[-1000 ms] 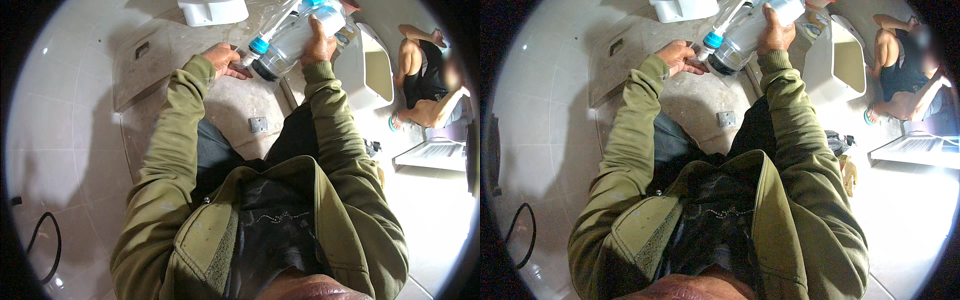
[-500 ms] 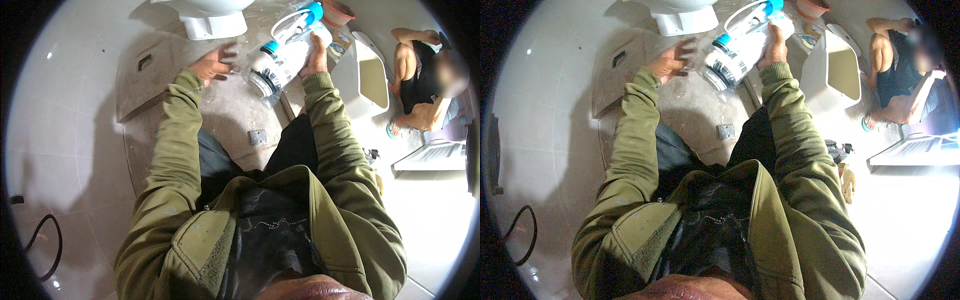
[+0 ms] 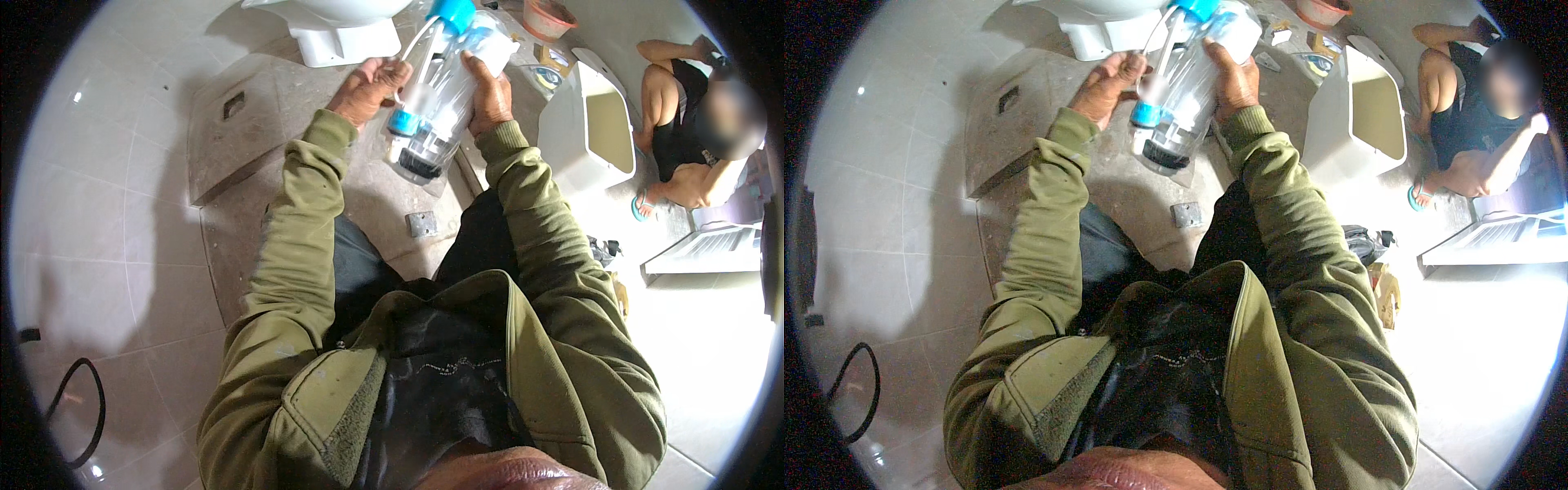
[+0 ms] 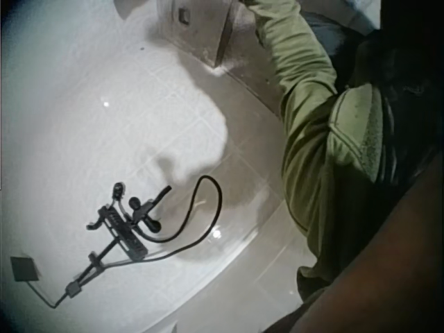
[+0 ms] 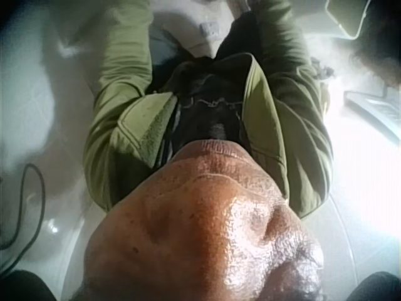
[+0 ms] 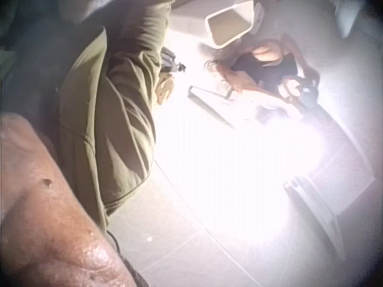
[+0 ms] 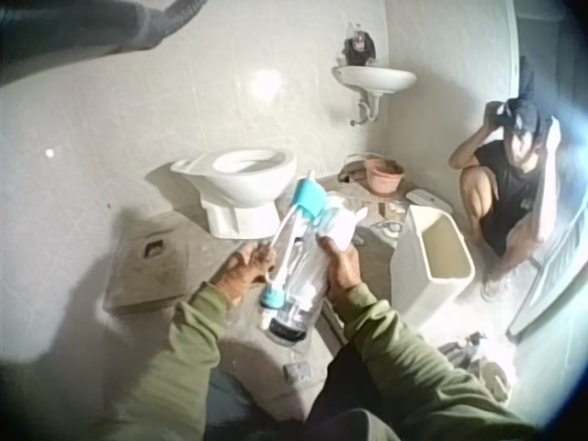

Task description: The person prepares a flush valve assembly by removing and reattaching its seals and nuts, then places the assembly into a toilet tank.

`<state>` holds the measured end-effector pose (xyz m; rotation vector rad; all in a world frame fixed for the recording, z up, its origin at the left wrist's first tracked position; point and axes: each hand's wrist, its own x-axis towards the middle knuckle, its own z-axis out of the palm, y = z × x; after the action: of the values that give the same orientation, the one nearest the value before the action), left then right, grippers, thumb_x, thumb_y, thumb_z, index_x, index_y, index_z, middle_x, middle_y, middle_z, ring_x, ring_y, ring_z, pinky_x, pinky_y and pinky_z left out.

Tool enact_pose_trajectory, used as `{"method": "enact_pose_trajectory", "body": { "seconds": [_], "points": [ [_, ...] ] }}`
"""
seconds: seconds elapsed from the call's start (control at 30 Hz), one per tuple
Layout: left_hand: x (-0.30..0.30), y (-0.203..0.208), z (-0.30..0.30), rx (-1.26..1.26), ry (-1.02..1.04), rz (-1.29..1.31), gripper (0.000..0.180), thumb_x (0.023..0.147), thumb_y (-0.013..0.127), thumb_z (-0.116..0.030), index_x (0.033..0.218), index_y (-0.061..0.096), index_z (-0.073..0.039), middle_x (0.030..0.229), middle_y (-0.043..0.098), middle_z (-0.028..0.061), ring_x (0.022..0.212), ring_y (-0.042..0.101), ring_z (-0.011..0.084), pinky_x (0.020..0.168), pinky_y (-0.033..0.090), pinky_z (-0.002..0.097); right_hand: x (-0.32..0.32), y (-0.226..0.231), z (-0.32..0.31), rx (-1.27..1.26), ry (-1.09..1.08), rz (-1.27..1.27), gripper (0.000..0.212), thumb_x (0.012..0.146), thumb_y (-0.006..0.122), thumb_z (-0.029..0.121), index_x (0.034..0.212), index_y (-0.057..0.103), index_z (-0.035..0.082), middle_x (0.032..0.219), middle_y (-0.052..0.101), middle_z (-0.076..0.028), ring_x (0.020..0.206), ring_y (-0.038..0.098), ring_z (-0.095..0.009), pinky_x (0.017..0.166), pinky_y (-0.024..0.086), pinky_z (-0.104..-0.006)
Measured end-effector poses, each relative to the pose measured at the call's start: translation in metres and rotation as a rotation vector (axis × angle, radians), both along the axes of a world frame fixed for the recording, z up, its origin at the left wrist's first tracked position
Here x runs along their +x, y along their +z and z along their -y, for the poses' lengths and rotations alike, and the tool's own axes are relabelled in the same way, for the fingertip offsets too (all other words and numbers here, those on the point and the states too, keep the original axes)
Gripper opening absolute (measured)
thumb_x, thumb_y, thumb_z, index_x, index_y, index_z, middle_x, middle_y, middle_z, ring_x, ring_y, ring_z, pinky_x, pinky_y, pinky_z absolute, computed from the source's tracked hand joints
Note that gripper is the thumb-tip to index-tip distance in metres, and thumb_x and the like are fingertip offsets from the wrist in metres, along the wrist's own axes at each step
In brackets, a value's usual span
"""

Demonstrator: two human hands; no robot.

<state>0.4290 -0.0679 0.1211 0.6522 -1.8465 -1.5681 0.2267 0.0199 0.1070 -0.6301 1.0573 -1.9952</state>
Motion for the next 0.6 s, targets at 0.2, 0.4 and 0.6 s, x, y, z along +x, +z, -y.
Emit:
{"method": "enact_pose_trajectory", "body": {
  "seconds": [0.2,0.4,0.6],
  "points": [
    [-0.004,-0.017,-0.006,0.136,-0.09,-0.003,0.054,0.082,0.087,-0.027,0.121,0.06,-0.002,0.106,0.066,0.0065,0.1,0.062,0.017,0.091,0.051,0.0364,0.03,0.004,-0.011,-0.033,0.132,-0.158,0.05,0.081,0.082,0.023,0.118,0.059,-0.002,0.104,0.068,-0.012,0.089,0.067,-0.024,0.082,0.056,-0.0403],
    [0.005,-0.006,-0.014,0.486,-0.151,-0.107,0.035,0.082,0.082,-0.016,0.11,0.065,-0.005,0.092,0.068,0.0034,0.085,0.066,0.0146,0.081,0.055,0.0315,0.027,0.002,-0.014,0.021,0.206,-0.158,0.054,0.081,0.082,0.024,0.12,0.057,-0.004,0.105,0.068,-0.016,0.091,0.068,-0.027,0.083,0.057,-0.0428],
    [0.009,-0.001,-0.015,0.526,-0.196,-0.116,0.035,0.078,0.078,-0.011,0.11,0.064,-0.006,0.09,0.066,0.0023,0.081,0.066,0.0154,0.077,0.058,0.0326,0.016,-0.001,-0.012,0.031,0.326,-0.136,0.067,0.083,0.079,0.024,0.135,0.047,-0.002,0.118,0.063,-0.02,0.103,0.065,-0.03,0.091,0.055,-0.0444]
  ]
}}
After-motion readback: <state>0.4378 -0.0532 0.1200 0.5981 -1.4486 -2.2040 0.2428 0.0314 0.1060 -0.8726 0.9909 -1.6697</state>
